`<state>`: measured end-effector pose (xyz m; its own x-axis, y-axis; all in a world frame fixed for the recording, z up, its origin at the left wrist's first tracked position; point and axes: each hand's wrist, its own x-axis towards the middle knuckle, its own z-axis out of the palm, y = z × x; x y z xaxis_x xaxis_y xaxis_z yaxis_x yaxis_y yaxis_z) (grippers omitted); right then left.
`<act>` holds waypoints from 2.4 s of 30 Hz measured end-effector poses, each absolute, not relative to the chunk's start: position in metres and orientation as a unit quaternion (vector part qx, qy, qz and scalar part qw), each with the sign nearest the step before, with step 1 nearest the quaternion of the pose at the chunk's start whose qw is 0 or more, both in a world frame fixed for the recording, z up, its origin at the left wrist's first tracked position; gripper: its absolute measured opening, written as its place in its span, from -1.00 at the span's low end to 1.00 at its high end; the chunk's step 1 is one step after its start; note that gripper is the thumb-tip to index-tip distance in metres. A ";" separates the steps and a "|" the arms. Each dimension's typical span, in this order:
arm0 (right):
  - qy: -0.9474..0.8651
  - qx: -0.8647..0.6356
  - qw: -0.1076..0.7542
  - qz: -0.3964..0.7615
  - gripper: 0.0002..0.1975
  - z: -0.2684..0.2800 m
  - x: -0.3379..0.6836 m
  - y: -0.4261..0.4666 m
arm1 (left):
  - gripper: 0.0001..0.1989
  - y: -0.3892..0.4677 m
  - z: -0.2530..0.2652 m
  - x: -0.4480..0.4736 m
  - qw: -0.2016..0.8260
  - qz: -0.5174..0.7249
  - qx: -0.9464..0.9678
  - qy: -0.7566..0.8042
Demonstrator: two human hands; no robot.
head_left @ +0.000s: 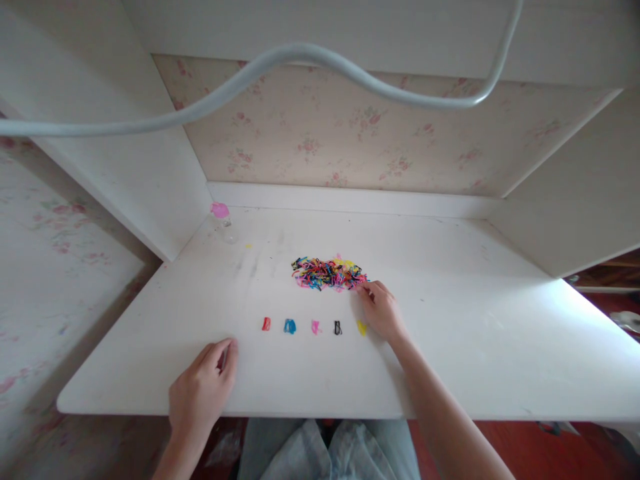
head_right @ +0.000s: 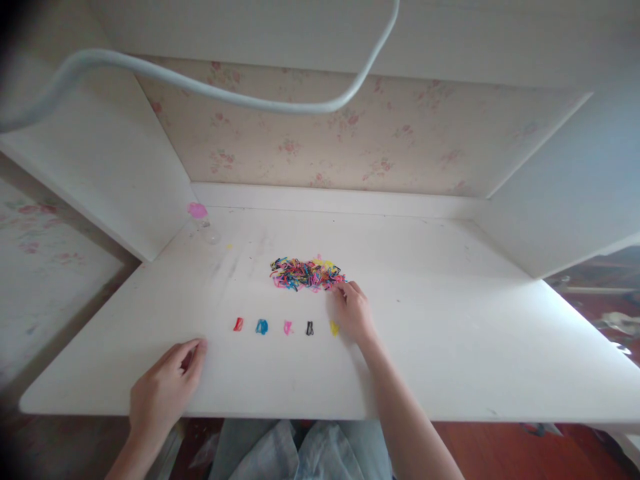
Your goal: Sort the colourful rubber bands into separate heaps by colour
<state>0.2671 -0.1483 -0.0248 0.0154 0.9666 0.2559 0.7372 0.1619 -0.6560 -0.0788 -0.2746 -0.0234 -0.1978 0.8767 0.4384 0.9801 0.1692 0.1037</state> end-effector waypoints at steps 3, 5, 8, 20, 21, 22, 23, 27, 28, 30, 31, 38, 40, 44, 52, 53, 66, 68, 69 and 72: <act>-0.653 -0.643 0.340 0.212 -0.64 -0.026 0.273 -0.146 | -0.81 -0.275 -0.022 -0.078 0.140 -0.180 -0.616 -0.754; -0.635 -0.654 0.331 0.244 -0.62 -0.028 0.276 -0.144 | -0.81 -0.275 -0.021 -0.077 0.144 -0.175 -0.613 -0.757; -0.624 -0.654 0.337 0.265 -0.61 -0.029 0.281 -0.142 | -0.81 -0.275 -0.021 -0.076 0.151 -0.172 -0.611 -0.758; -0.620 -0.677 0.306 0.252 -0.65 -0.021 0.280 -0.143 | -0.80 -0.274 -0.019 -0.076 0.126 -0.170 -0.614 -0.760; -0.620 -0.676 0.307 0.252 -0.66 -0.022 0.281 -0.143 | -0.80 -0.275 -0.020 -0.076 0.126 -0.170 -0.615 -0.760; -0.619 -0.674 0.312 0.255 -0.66 -0.023 0.282 -0.143 | -0.80 -0.275 -0.020 -0.076 0.126 -0.170 -0.615 -0.760; -0.617 -0.671 0.319 0.261 -0.67 -0.025 0.283 -0.142 | -0.80 -0.276 -0.020 -0.076 0.127 -0.170 -0.614 -0.760; -0.610 -0.658 0.343 0.280 -0.68 -0.032 0.287 -0.140 | -0.80 -0.277 -0.021 -0.077 0.123 -0.165 -0.612 -0.763; -0.608 -0.657 0.346 0.281 -0.68 -0.032 0.287 -0.140 | -0.80 -0.277 -0.020 -0.077 0.122 -0.166 -0.612 -0.764; -0.605 -0.658 0.353 0.276 -0.67 -0.033 0.287 -0.141 | -0.80 -0.276 -0.020 -0.077 0.120 -0.170 -0.611 -0.764; -0.604 -0.659 0.357 0.273 -0.67 -0.032 0.286 -0.141 | -0.80 -0.276 -0.020 -0.076 0.119 -0.172 -0.612 -0.763; -0.607 -0.671 0.348 0.245 -0.67 -0.026 0.283 -0.146 | -0.79 -0.276 -0.018 -0.075 0.128 -0.181 -0.612 -0.759; -0.607 -0.667 0.353 0.249 -0.65 -0.026 0.283 -0.145 | -0.79 -0.277 -0.019 -0.076 0.130 -0.182 -0.615 -0.756; -0.610 -0.666 0.343 0.258 -0.57 -0.029 0.285 -0.143 | -0.79 -0.277 -0.020 -0.077 0.125 -0.180 -0.615 -0.757; -0.581 -0.671 0.369 0.276 -0.58 -0.029 0.286 -0.145 | -0.78 -0.276 -0.022 -0.078 0.133 -0.192 -0.624 -0.746; -0.578 -0.671 0.372 0.280 -0.58 -0.029 0.286 -0.145 | -0.79 -0.276 -0.022 -0.079 0.132 -0.192 -0.624 -0.746; -0.567 -0.663 0.408 0.269 -0.56 -0.024 0.282 -0.152 | -0.79 -0.276 -0.021 -0.078 0.138 -0.184 -0.620 -0.750; -0.566 -0.667 0.415 0.249 -0.57 -0.018 0.282 -0.156 | -0.80 -0.276 -0.021 -0.077 0.135 -0.184 -0.617 -0.754; -0.568 -0.668 0.420 0.234 -0.58 -0.014 0.281 -0.160 | -0.80 -0.276 -0.021 -0.077 0.132 -0.183 -0.616 -0.755; -0.600 -0.650 0.432 0.175 -0.66 0.000 0.272 -0.177 | -0.81 -0.276 -0.021 -0.077 0.124 -0.187 -0.614 -0.757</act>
